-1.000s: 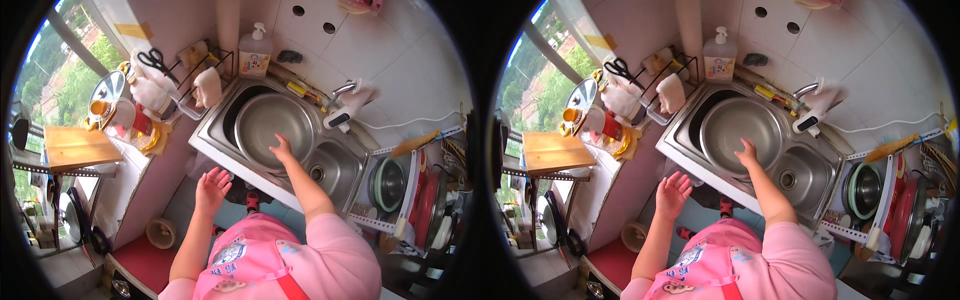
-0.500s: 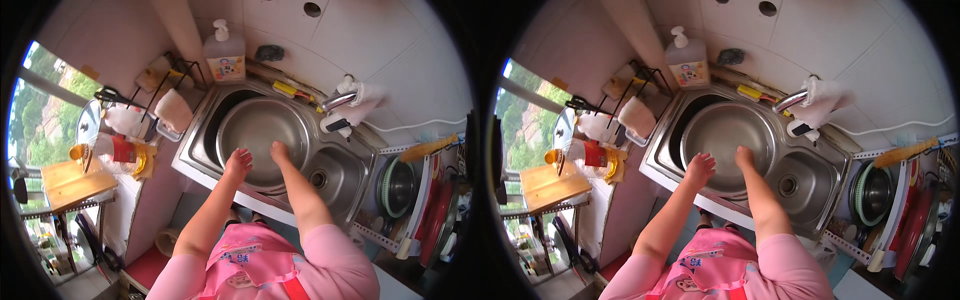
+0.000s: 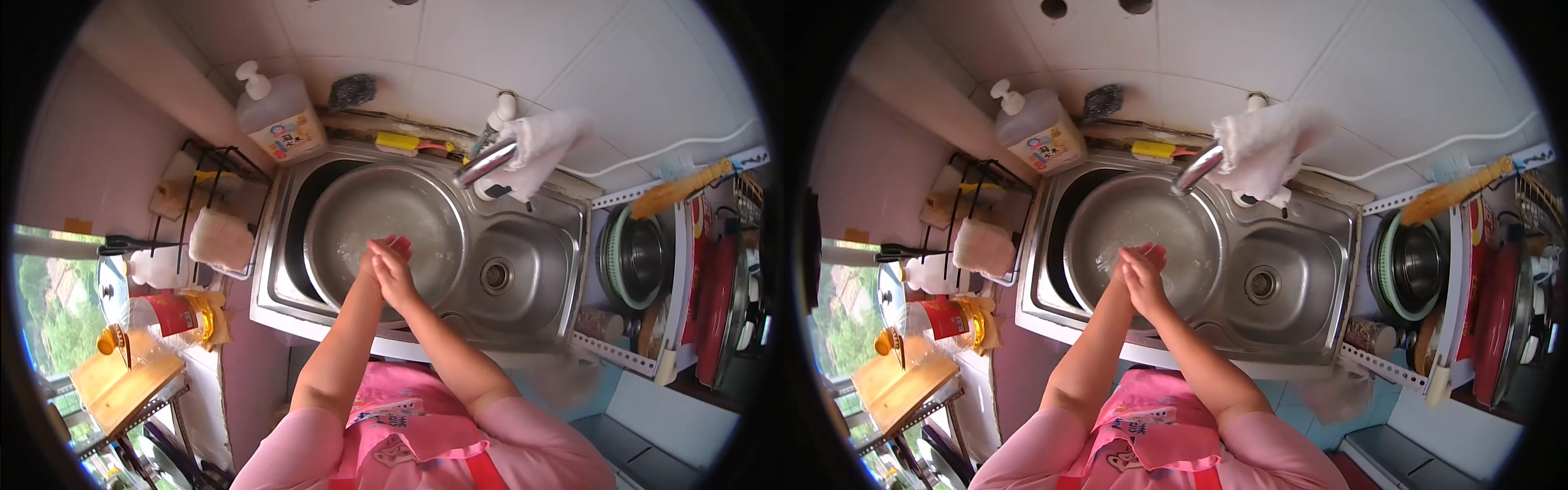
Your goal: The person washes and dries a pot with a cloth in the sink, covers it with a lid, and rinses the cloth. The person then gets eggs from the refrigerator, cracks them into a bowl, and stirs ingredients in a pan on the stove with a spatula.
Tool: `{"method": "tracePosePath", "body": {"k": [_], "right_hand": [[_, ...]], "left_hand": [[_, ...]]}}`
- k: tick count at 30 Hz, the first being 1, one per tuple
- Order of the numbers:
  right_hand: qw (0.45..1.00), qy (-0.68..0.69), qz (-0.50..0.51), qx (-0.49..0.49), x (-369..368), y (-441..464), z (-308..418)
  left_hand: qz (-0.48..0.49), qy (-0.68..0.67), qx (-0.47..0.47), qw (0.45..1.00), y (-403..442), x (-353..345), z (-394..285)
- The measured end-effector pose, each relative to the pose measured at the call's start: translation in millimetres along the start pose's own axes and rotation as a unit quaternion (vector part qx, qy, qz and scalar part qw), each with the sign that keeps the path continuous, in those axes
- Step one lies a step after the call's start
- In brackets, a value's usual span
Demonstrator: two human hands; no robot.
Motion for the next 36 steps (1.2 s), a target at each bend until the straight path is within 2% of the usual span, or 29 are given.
{"method": "tracePosePath", "body": {"k": [2,3,4,5,6,7,8,9,10,11,12,13,14,16,17,19,20,22,23,24,25,26,27,28,29,31,32,34,36], "right_hand": [[0.997,-0.072,-0.003,0.030,4,6,8],[0.991,-0.108,-0.004,0.081,6,11,15],[0.991,-0.106,-0.004,0.080,12,18,14],[0.968,-0.238,0.012,0.079,14,22,9],[0.927,-0.366,0.028,0.075,18,26,5],[0.928,-0.356,0.101,0.047,20,30,-4],[0.927,-0.368,0.040,0.066,22,28,0],[0.922,-0.380,0.071,0.039,17,28,-12],[0.914,-0.392,0.103,0.012,13,27,-23],[0.914,-0.392,0.103,0.013,14,31,-25],[0.907,-0.392,0.153,-0.026,11,30,-37],[0.896,-0.390,0.203,-0.066,5,25,-49],[0.895,-0.390,0.204,-0.066,2,24,-47],[0.914,-0.347,0.180,-0.108,3,24,-45],[0.914,-0.346,0.182,-0.109,2,24,-54],[0.923,-0.365,0.123,0.023,6,30,-59],[0.922,-0.365,0.125,0.024,9,31,-61],[0.924,-0.381,-0.039,-0.024,47,39,-58],[0.910,-0.382,-0.156,-0.031,62,34,-99],[0.911,-0.382,-0.155,-0.030,60,37,-96],[0.938,0.046,-0.214,-0.268,66,23,-146],[0.737,0.462,-0.222,-0.441,24,1,-173],[0.749,0.491,-0.192,-0.402,19,5,-155],[0.750,0.490,-0.191,-0.402,16,1,-143],[0.738,0.539,-0.178,-0.364,12,4,-119],[0.716,0.602,-0.150,-0.318,4,4,-75],[0.716,0.603,-0.150,-0.318,3,1,-64],[0.744,0.606,-0.104,-0.261,3,6,-38],[0.756,0.585,-0.109,-0.272,6,2,-31]], "left_hand": [[0.063,-0.148,0.103,0.982,-17,-25,17],[0.078,-0.006,0.055,0.995,-31,-37,14],[0.092,0.137,0.006,0.986,-40,-45,9],[0.159,0.123,0.033,0.979,-37,-49,13],[0.156,0.123,0.034,0.979,-39,-50,17],[0.091,0.183,-0.006,0.979,-36,-42,15],[0.026,0.240,-0.047,0.969,-32,-36,11],[-0.061,0.327,-0.113,0.936,-29,-24,3],[-0.062,0.326,-0.112,0.936,-27,-23,7],[-0.123,0.312,-0.144,0.931,-28,-15,0],[-0.185,0.296,-0.174,0.921,-28,-2,-7],[-0.234,0.454,-0.237,0.826,-24,12,-29],[-0.235,0.453,-0.237,0.826,-23,14,-31],[-0.301,0.623,-0.257,0.675,-30,8,-47],[-0.303,0.622,-0.256,0.675,-36,4,-46],[-0.255,0.713,-0.360,0.545,-62,-39,-48],[-0.257,0.711,-0.360,0.546,-55,-26,-50],[-0.215,0.651,-0.515,0.515,-46,-3,-62],[-0.217,0.650,-0.515,0.515,-37,7,-64],[-0.212,0.550,-0.415,0.693,-12,36,-64],[-0.196,0.421,-0.293,0.836,12,62,-50],[-0.196,0.419,-0.294,0.836,15,62,-50],[-0.099,0.290,-0.259,0.916,27,55,-37],[0.002,0.150,-0.216,0.965,35,43,-26],[0.003,0.149,-0.217,0.965,19,21,-25],[0.081,0.061,-0.128,0.987,-32,-51,-6],[0.081,0.061,-0.128,0.987,-32,-52,-9],[0.164,0.057,-0.084,0.981,-32,-65,-4],[0.165,0.053,-0.091,0.981,-18,-55,-5]]}}
Point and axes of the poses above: each hand's wrist, its own y-axis towards the middle knuckle, its own x-axis out of the back of the hand, z = x × y, the point moved 9 cm from there along y, towards the middle knuckle, and after that the axes turned 2 degrees about -x, right-handed, at the moved point
